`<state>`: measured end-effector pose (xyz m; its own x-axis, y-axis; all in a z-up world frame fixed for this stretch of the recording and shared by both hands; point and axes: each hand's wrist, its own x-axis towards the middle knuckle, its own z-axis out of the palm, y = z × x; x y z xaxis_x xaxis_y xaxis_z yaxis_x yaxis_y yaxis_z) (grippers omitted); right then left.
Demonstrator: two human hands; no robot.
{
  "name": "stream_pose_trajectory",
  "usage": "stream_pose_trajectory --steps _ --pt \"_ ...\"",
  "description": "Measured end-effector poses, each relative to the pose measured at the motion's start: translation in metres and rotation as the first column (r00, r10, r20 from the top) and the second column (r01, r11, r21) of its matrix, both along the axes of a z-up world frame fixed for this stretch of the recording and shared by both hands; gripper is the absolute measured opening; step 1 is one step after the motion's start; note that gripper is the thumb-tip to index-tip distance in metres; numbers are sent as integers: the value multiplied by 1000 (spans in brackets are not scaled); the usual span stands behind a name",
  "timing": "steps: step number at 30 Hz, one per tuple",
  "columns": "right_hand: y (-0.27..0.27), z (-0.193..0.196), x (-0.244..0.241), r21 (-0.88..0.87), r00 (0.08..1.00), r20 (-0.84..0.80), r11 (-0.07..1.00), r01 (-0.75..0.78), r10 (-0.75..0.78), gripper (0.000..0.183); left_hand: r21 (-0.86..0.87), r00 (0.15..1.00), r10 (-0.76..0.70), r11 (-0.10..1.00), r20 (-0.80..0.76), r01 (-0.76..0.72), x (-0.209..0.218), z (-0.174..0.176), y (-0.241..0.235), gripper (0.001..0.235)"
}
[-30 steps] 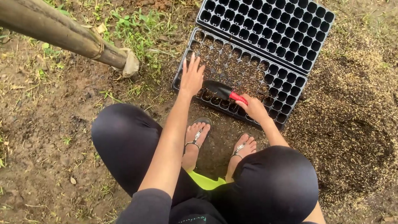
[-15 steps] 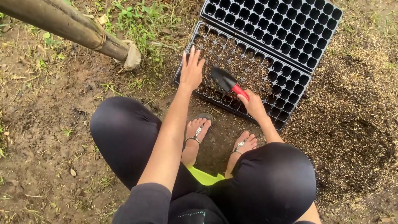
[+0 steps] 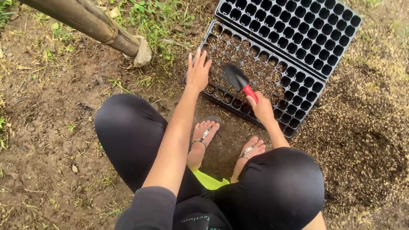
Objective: Filling a plastic seedling tray with a soil and husk mixture using a hand trowel.
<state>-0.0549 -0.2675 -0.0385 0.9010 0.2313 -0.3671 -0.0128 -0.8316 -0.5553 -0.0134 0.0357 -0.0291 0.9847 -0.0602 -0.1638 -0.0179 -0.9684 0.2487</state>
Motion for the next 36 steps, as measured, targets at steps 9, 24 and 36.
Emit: stream_pose_trajectory --steps 9,24,36 --pt "22 5 12 -59 998 -20 996 -67 66 36 0 990 138 990 -37 -138 4 8 0 57" --pt "-32 21 -13 -52 951 49 950 307 -305 41 3 996 -62 998 -56 62 11 1 -52 60" --pt "-94 2 -32 -117 848 53 840 530 -528 40 51 970 -238 969 -51 240 19 14 -114 58"
